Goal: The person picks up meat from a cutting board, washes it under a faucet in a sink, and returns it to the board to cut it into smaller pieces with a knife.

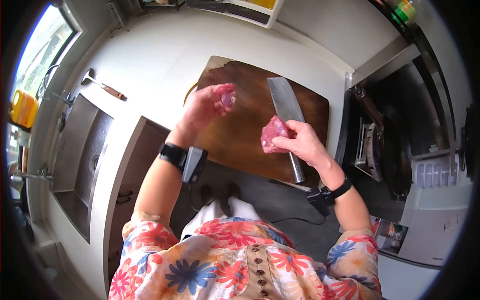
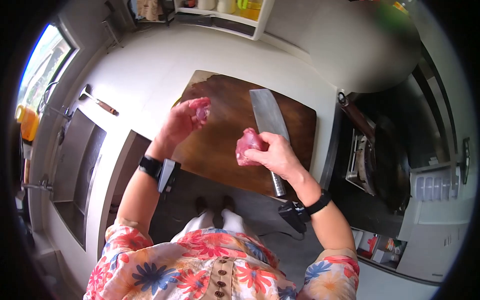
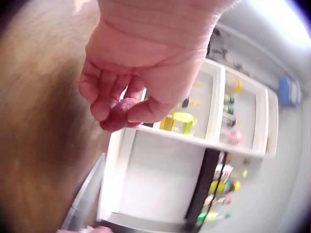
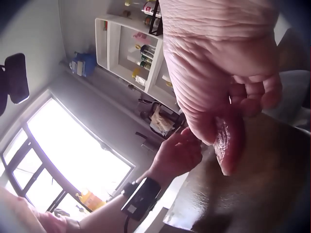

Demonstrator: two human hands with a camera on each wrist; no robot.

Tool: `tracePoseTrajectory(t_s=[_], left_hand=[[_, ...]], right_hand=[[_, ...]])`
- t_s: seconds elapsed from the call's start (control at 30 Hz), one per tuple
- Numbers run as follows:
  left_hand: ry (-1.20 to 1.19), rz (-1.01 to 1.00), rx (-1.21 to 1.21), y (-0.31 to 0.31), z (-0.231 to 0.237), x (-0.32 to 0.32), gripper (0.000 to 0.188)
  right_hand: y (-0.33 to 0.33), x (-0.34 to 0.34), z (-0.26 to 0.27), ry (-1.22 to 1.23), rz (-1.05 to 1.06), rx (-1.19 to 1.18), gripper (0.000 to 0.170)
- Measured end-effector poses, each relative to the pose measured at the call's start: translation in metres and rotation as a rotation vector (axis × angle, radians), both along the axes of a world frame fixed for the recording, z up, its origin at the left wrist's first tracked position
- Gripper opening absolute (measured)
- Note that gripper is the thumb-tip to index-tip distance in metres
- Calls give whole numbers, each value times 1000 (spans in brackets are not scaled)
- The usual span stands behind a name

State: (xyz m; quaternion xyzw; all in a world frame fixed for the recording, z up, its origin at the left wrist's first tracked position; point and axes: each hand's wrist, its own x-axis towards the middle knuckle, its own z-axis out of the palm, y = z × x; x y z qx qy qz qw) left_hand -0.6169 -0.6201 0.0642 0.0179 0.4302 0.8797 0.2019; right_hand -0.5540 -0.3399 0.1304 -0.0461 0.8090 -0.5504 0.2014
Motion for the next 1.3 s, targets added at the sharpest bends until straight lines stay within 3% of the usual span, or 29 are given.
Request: tracePoseTrajectory(t_s=[0.03, 0.07, 0.17, 0.27, 0.4, 0.6, 0.67, 0.73, 0.8, 0.83, 0.93, 1.0, 1.03, 1.07, 1.13, 1.3], left_hand=[[-23, -24, 150, -4, -1, 13, 43], [-31, 0, 141, -8, -2, 26, 43], [-37, 11, 373, -19, -3, 64, 48], [-122, 89, 363, -38, 4, 97, 45], [-119, 187, 250, -80, 2, 130, 27], [-143, 328, 224, -186, 0, 185, 26], [-120, 373, 188, -235, -8, 208, 27], [-206, 486, 175, -277, -6, 238, 30], [-199, 550, 190, -320, -5, 267, 39], [-178, 583, 247, -340, -2, 280, 40], [-158, 629, 315, -375, -15, 302, 38], [-150, 869, 402, -420, -32, 332, 33], [-163, 870, 400, -437, -29, 347, 29], [-152, 892, 406, -450, -26, 359, 29], [-227, 1048, 384, -466, -17, 376, 29], [-201, 1227, 436, -494, -22, 409, 33]], right_hand=[[-1, 2, 7, -12, 31, -8, 22], [-5, 6, 16, -104, 17, -128, 22], [-17, 8, 25, -156, 63, -67, 24], [-49, 10, 30, -154, 106, -73, 24], [-111, 8, 26, -123, 241, -86, 24], [-247, 20, 15, -55, 408, -141, 24], [-310, 35, 22, -116, 410, -257, 23], [-373, 44, 9, -9, 527, -144, 26], [-447, 69, 17, 609, 745, 266, 28], [-480, 83, 8, 830, 790, 238, 27], [-541, 114, -10, 801, 958, 324, 26], [-615, 140, -22, 746, 1288, 69, 28], [-639, 140, -19, 645, 1388, 31, 29], [-661, 136, -10, 552, 1444, 155, 30], [-704, 121, -7, 590, 1344, 166, 31], [-826, 100, -5, 1096, 1326, -21, 35]])
